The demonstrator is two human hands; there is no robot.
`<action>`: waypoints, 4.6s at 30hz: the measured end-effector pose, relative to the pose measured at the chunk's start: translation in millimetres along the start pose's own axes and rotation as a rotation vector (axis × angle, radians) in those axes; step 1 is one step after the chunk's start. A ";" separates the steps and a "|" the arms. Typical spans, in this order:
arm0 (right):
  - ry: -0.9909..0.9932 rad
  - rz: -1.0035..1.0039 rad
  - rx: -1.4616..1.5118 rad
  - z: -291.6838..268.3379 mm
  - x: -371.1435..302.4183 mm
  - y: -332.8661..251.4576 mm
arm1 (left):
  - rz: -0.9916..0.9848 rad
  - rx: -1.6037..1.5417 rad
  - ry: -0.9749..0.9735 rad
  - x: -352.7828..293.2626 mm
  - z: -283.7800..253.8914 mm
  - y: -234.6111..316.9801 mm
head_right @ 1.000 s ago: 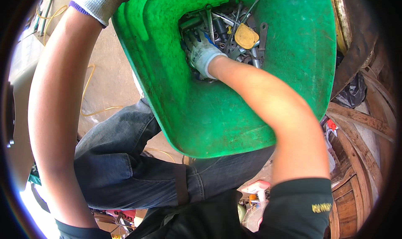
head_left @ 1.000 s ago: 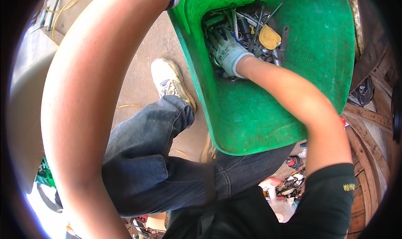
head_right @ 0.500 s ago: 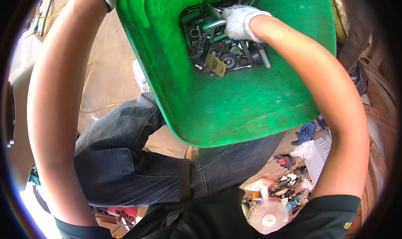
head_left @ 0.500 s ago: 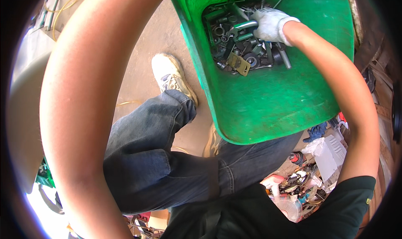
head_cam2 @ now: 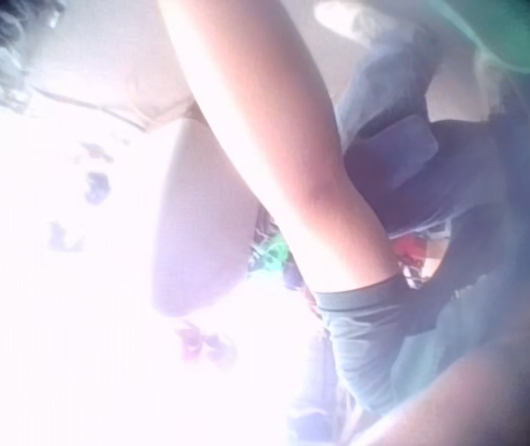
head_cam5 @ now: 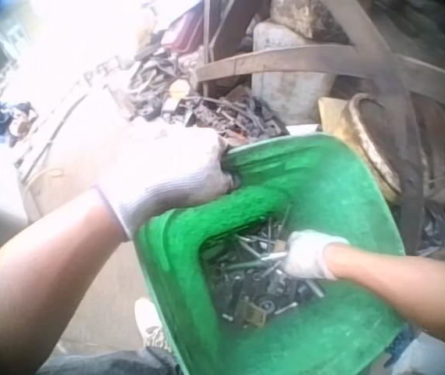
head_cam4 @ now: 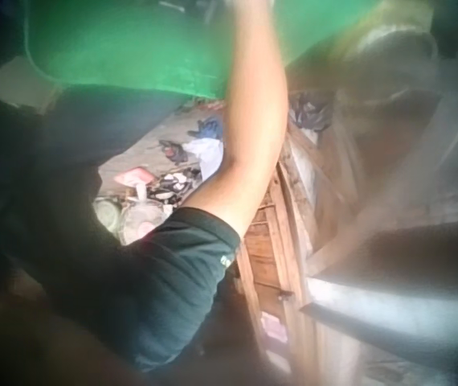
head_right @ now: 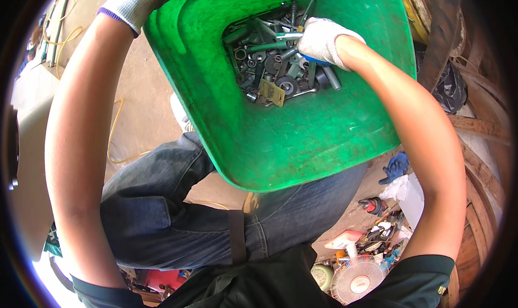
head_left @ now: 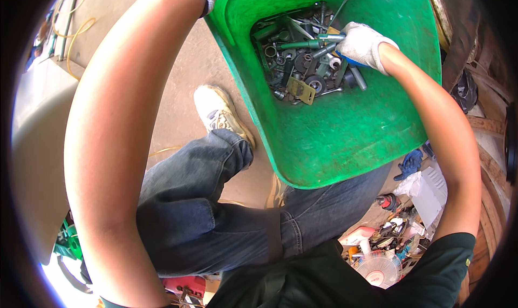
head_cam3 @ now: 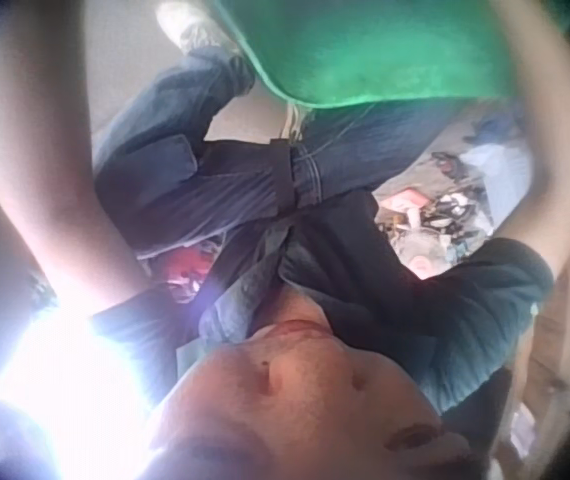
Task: The person works on a small engine with another person, using a cordless drill and a wrench to remove and install components. They also search through a green bin for tools and parts.
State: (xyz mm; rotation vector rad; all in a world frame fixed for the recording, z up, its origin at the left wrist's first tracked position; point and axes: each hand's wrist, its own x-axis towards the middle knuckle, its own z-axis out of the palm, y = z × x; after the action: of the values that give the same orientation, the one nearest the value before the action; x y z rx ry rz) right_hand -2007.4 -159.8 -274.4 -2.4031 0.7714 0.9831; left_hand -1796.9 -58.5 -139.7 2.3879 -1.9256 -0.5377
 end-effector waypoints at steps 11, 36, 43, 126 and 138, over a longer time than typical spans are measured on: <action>-0.009 -0.246 0.176 -33.9 -29.0 -68.9 | -0.008 0.151 0.114 3.3 9.0 6.1; 0.846 0.381 0.521 51.6 -165.6 60.9 | 0.971 0.705 -0.281 57.6 248.5 140.5; 0.657 0.401 0.678 37.2 -173.2 60.8 | 1.065 0.980 -0.730 35.1 231.5 121.3; 0.737 0.318 0.676 49.6 -167.4 68.0 | 0.489 0.915 -0.546 88.8 219.5 102.8; 0.768 0.328 0.649 47.7 -169.0 64.1 | 0.503 0.246 -0.548 28.6 235.0 110.4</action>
State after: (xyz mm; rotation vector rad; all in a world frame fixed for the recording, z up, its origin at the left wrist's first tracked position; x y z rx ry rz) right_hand -2172.1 -125.1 -193.0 -2.0425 1.5001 -0.1702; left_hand -1962.2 -66.5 -341.8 1.8573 -2.8399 -1.0397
